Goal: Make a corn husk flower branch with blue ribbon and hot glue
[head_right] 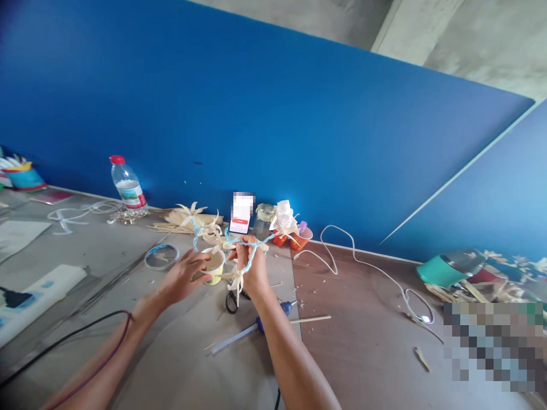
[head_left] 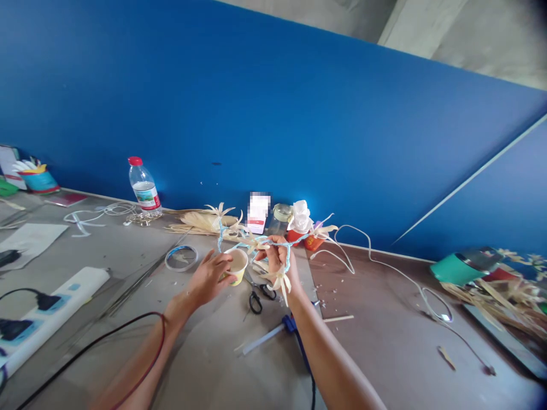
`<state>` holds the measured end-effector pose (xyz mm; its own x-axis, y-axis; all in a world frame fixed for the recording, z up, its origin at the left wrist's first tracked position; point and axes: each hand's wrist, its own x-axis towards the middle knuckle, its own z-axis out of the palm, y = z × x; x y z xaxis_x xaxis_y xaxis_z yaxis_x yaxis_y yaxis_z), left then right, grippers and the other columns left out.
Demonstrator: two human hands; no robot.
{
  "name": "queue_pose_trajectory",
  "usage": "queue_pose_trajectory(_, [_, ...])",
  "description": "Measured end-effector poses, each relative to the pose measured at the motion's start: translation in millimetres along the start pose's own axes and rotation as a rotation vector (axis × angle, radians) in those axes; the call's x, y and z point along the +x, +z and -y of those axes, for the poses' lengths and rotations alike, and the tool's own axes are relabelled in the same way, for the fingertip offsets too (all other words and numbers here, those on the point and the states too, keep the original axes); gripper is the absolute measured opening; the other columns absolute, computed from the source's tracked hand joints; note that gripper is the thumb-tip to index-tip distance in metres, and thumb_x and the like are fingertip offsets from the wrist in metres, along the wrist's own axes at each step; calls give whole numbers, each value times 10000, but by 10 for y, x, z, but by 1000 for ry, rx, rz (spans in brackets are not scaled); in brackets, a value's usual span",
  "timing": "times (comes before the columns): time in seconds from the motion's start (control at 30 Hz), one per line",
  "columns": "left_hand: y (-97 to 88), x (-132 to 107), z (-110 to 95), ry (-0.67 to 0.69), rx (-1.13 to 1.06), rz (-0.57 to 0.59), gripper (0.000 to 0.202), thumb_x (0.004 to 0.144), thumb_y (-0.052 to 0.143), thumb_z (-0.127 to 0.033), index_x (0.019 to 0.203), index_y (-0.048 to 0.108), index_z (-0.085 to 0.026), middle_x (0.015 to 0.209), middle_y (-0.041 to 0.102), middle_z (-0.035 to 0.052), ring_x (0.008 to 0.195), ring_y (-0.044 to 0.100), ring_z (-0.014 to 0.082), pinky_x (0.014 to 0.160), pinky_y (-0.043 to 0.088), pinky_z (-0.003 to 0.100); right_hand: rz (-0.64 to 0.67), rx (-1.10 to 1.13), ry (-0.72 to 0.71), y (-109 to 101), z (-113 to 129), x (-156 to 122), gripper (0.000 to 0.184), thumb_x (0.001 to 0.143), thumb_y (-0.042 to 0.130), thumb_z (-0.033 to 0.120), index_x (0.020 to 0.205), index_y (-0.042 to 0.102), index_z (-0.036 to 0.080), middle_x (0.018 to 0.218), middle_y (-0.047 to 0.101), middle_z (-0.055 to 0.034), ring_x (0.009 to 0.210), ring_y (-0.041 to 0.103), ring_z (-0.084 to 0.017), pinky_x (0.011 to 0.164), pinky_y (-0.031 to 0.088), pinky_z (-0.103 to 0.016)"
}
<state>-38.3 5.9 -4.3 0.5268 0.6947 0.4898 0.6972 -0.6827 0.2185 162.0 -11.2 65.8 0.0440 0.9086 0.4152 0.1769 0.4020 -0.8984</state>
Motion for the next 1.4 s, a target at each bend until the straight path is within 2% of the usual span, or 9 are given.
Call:
queue_pose_trajectory(0.13, [11,-6,20,-16,7,-1,118,826,536,-298,784,550,-189,1100,631,81,963,612,197,1017,312,475,-40,-42,-67,-7,-32,-42,148,874,422,324,846,509,207,584,610,0,556,611,-151,551,483,-265])
queue_pose_trajectory(0.27, [-2,-7,14,-36,9,9,120,822,534,-309,775,545,-200,1101,633,75,974,608,194,1022,312,458,-83,-40,-119,-12,-13,-64,154,873,418,329,838,504,206,700,645,-26,574,615,-144,562,492,-274])
queue_pose_trajectory(0.43, [-11,-7,5,-54,6,9,115,819,529,-313,783,549,-206,1098,637,62,965,612,189,1032,305,446,-49,-31,-98,-32,-12,-87,136,867,427,310,851,509,203,735,633,-15,587,606,-139,597,497,-281])
queue_pose_trajectory(0.63, [-9,-1,-14,-51,-3,11,103,811,541,-301,848,574,-212,1080,645,59,964,615,195,1047,282,459,-3,-15,-107,-36,-22,-138,147,875,413,304,858,533,220,877,615,-40,759,608,-162,668,499,-281])
queue_pose_trajectory(0.9, [-4,3,-27,-54,-39,7,115,817,537,-290,887,587,-215,1072,650,57,901,631,178,1057,265,463,156,81,0,-41,83,-92,108,820,483,276,808,557,199,770,621,-36,646,604,-170,617,487,-294])
queue_pose_trajectory(1.13, [-13,6,-49,-82,-48,29,95,818,546,-285,836,601,-209,1080,646,50,961,615,190,1062,254,478,267,-64,88,24,-123,-64,61,773,511,213,771,571,225,601,608,20,610,608,-160,636,502,-298])
queue_pose_trajectory(1.2, [-16,7,-55,-88,-51,28,97,813,553,-293,805,605,-211,1100,639,49,981,607,194,1057,262,476,249,-27,123,42,-161,-81,49,775,509,236,773,555,221,600,616,13,606,621,-167,637,515,-310])
queue_pose_trajectory(1.3, [-9,6,-51,-78,-54,24,91,806,562,-288,797,603,-208,1105,638,54,1000,598,195,1056,264,472,152,99,159,27,-123,-94,114,819,476,334,811,491,221,734,653,-26,578,637,-166,621,533,-337])
queue_pose_trajectory(1.4, [8,4,-41,-69,-59,28,86,809,553,-274,829,606,-209,1093,640,54,979,605,190,1056,261,472,137,108,152,-16,-34,-88,164,842,462,386,832,469,222,844,658,-46,582,647,-160,631,539,-348])
